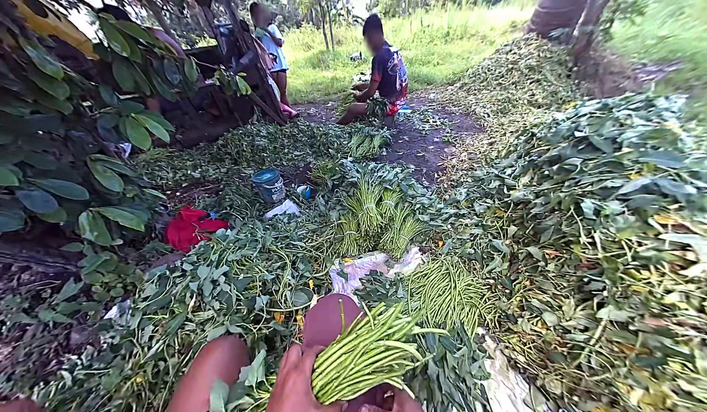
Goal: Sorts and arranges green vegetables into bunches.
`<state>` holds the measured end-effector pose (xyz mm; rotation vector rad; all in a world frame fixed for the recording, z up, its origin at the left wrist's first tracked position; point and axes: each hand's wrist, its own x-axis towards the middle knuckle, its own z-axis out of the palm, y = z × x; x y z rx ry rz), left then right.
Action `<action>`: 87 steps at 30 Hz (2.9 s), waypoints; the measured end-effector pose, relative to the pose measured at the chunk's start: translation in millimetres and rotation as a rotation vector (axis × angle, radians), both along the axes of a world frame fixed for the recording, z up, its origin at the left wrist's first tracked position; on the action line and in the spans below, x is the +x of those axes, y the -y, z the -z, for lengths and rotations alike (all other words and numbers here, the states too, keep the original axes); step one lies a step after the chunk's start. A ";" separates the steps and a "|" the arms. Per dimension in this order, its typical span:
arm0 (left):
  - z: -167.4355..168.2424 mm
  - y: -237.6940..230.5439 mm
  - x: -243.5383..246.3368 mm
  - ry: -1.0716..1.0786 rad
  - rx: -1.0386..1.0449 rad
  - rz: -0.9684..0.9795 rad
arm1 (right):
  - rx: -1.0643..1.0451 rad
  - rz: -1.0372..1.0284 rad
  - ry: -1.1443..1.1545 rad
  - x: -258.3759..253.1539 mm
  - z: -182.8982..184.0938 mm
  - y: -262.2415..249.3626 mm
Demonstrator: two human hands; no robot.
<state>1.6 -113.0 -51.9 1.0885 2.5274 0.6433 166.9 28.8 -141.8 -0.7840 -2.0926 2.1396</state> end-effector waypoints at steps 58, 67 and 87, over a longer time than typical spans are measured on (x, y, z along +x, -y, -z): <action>-56.3 -228.3 109.7 1.597 1.263 -0.025 | 1.233 0.329 -0.207 4.7 -241.4 -141.6; -26.8 -239.5 97.3 1.459 1.264 -0.006 | 1.472 0.315 0.157 -37.4 -233.3 -123.8; -2.6 -215.9 58.9 1.990 1.279 0.181 | 0.726 0.472 -0.123 1.7 -264.9 -129.4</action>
